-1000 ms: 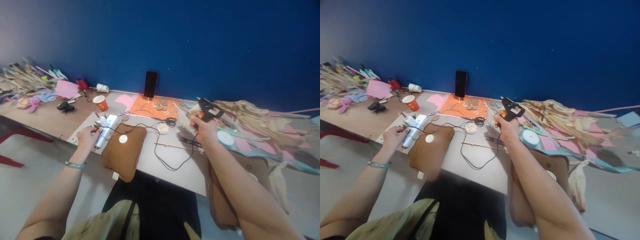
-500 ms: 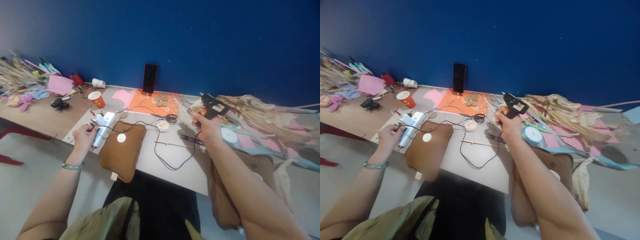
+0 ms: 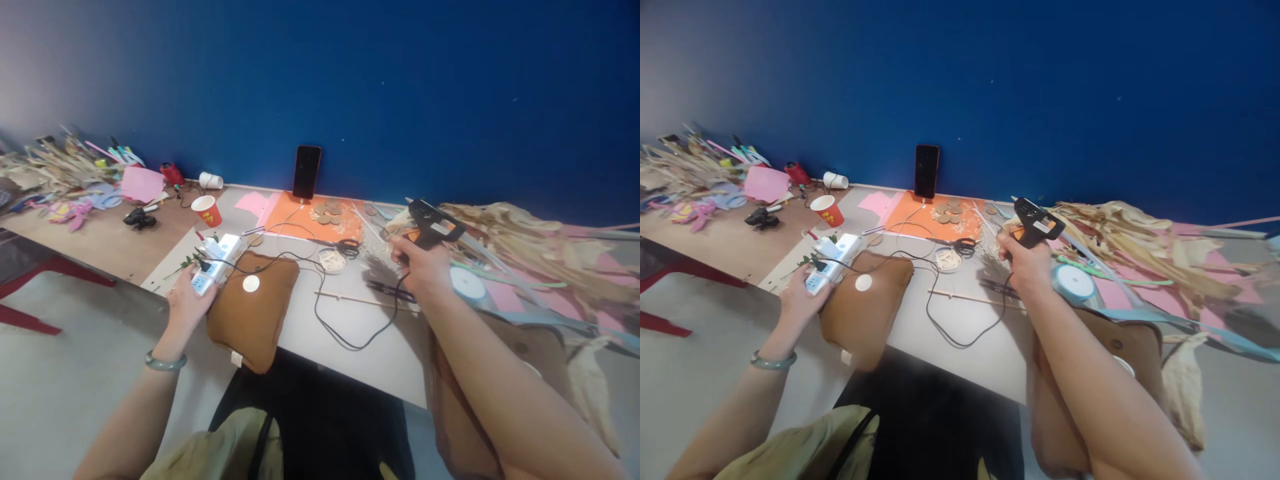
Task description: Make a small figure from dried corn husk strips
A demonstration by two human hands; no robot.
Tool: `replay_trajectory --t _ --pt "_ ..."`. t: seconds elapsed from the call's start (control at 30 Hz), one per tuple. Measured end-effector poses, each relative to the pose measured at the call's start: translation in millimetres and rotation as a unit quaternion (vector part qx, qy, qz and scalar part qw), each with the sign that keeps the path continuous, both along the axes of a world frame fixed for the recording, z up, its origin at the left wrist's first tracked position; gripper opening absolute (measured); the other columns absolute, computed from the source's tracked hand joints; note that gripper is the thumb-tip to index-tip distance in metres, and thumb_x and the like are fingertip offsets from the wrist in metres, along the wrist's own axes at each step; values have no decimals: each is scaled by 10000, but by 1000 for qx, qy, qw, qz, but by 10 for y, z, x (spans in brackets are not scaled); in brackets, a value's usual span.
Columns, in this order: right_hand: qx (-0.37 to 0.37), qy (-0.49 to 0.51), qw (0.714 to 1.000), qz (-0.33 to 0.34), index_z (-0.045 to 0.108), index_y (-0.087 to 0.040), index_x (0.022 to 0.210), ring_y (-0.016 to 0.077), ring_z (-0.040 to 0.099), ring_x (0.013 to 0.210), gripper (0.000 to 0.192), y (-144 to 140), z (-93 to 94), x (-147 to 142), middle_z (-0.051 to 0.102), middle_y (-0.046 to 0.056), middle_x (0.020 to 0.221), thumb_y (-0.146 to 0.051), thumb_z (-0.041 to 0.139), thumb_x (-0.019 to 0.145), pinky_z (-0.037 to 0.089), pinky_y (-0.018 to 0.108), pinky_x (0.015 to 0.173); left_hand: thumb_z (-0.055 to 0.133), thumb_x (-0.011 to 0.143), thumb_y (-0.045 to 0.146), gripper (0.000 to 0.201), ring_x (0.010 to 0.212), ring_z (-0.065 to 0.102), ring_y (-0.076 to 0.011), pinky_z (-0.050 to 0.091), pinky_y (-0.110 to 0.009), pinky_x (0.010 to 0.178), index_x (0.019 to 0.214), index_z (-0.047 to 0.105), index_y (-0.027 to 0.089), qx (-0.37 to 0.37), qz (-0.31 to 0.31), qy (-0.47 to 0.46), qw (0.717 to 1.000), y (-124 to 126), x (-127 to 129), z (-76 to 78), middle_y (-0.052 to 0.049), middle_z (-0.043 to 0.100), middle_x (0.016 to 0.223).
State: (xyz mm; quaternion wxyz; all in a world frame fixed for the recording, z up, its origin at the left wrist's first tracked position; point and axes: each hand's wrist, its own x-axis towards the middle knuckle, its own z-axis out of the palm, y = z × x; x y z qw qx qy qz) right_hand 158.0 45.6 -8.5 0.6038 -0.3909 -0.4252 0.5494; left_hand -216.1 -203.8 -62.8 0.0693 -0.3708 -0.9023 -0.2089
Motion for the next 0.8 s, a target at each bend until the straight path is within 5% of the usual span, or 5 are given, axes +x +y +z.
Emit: replay_trajectory --t 0.33,0.57,0.8 --pt "7 -11 1000 0 570 -180 678 61 453 421 258 -1 0 -1 523 -53 564 -141 776 527 371 192 355 596 741 471 715 1125 552 -354 385 -471 955 1335 405 121 -8 -10 23 1000 110 -13 -18 -176 603 1206" --pt "12 -19 1000 -2 570 -173 680 61 453 417 244 2 -3 1 528 -58 556 -152 763 532 356 196 366 510 778 537 462 926 621 -279 406 -420 885 1018 639 164 7 12 30 999 188 -142 155 -110 678 1002" --pt "15 -50 999 8 559 -179 682 64 432 423 216 -45 22 9 509 -69 527 -207 739 567 339 203 379 477 787 532 416 919 616 -344 383 -480 874 822 679 170 -22 9 81 996 231 -274 135 -129 700 810"
